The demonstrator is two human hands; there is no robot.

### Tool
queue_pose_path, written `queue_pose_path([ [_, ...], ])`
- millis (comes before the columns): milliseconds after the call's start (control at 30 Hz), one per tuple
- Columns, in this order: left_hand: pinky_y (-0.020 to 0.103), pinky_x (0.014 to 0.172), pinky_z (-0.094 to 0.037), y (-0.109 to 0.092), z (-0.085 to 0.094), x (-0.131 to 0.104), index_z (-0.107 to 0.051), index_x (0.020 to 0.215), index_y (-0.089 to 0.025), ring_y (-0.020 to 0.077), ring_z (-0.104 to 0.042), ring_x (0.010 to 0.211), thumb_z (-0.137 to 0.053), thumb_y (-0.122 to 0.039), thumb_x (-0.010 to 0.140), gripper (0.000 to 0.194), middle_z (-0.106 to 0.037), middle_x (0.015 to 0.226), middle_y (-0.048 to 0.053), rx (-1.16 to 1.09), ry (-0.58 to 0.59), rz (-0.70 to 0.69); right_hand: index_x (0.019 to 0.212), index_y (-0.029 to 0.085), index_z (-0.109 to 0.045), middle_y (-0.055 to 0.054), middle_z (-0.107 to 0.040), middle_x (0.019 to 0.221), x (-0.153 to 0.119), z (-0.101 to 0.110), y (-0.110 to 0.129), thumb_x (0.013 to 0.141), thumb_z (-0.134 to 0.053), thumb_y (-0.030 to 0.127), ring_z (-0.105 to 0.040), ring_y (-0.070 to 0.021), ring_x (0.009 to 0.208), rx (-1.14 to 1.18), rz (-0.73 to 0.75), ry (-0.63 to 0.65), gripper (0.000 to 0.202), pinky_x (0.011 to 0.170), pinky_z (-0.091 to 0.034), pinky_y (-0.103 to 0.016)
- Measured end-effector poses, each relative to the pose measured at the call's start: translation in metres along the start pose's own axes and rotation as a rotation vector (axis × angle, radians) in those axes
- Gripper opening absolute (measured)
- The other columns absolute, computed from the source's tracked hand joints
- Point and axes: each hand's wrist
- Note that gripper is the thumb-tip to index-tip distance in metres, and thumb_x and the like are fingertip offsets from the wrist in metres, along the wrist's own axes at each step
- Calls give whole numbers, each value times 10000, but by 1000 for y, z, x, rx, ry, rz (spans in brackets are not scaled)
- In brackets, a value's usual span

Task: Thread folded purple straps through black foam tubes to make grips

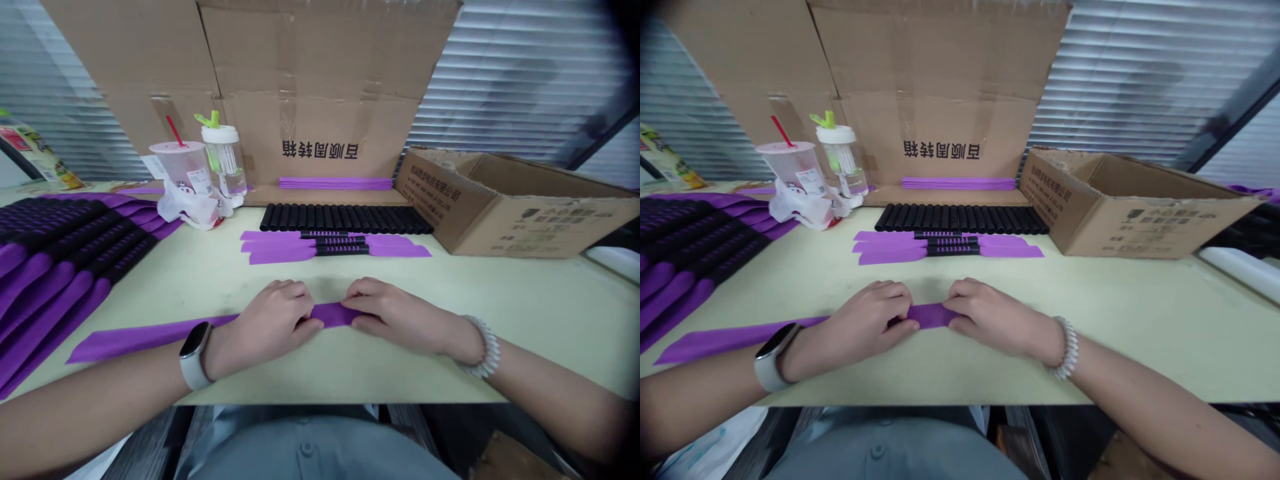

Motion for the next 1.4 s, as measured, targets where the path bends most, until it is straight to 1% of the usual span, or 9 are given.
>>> queue_pose_path([
  [100,366,744,-469,-1,0,0,-574,737,-153,199,-557,769,-577,-309,881,213,-575,786,39,-1,-15,20,1011,174,-676,-79,-603,1043,1,-1,-1,911,-525,159,-579,-192,960,-4,1,-3,181,884,-487,-349],
  [200,373,763,-478,-3,-2,-1,-588,850,-154,211,-567,810,-582,-284,870,132,-592,850,49,-38,-35,35,1014,175,-678,-81,-608,1002,3,-7,0,917,-525,176,-575,-198,936,-11,13,-27,181,867,-493,-359],
  [300,403,825,-480,-3,-5,-1,-595,1014,-160,234,-574,898,-594,-295,867,199,-605,955,65,-66,-57,16,1028,174,-676,-84,-611,988,5,-13,2,920,-525,187,-569,-202,935,-5,38,-58,186,867,-495,-367],
  [367,405,836,-482,-2,-5,-2,-603,1047,-171,235,-576,909,-598,-318,870,231,-603,973,67,-69,-60,-1,1024,173,-675,-86,-611,999,5,-14,2,923,-521,188,-569,-200,942,7,50,-59,185,871,-494,-365],
  [667,415,838,-477,1,-2,-2,-620,952,-155,237,-580,888,-540,-228,825,167,-601,915,75,-50,-37,49,1020,190,-688,-62,-620,1008,1,0,-6,898,-555,185,-589,-183,922,22,-18,-15,181,858,-490,-336],
  [800,423,836,-478,0,-2,-1,-614,924,-143,242,-571,883,-540,-247,830,158,-591,915,82,-59,-30,65,1040,169,-681,-78,-614,1007,3,-3,-2,903,-542,173,-585,-193,925,3,-16,-25,195,866,-490,-352],
  [967,397,830,-486,2,-5,-1,-628,1033,-167,232,-571,903,-569,-306,867,224,-588,953,73,-107,-39,35,1044,178,-670,-74,-610,952,6,-8,4,907,-537,181,-575,-198,906,3,-12,-56,191,834,-500,-356],
  [1233,348,794,-491,4,-5,1,-652,971,-185,201,-583,855,-603,-285,854,161,-611,894,41,-223,-60,48,978,167,-668,-65,-572,901,9,-14,5,893,-565,186,-559,-189,848,-16,-83,-79,135,805,-488,-342],
  [1400,323,759,-489,4,-5,1,-662,926,-184,187,-590,824,-588,-266,862,128,-622,856,33,-247,-84,29,925,151,-665,-57,-569,878,9,-14,7,890,-565,167,-551,-179,828,-21,-64,-77,108,782,-479,-324],
])
Point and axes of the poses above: each hand's wrist, its own x-axis towards the middle knuckle, its own z-axis out of the back of the hand, y = z × x
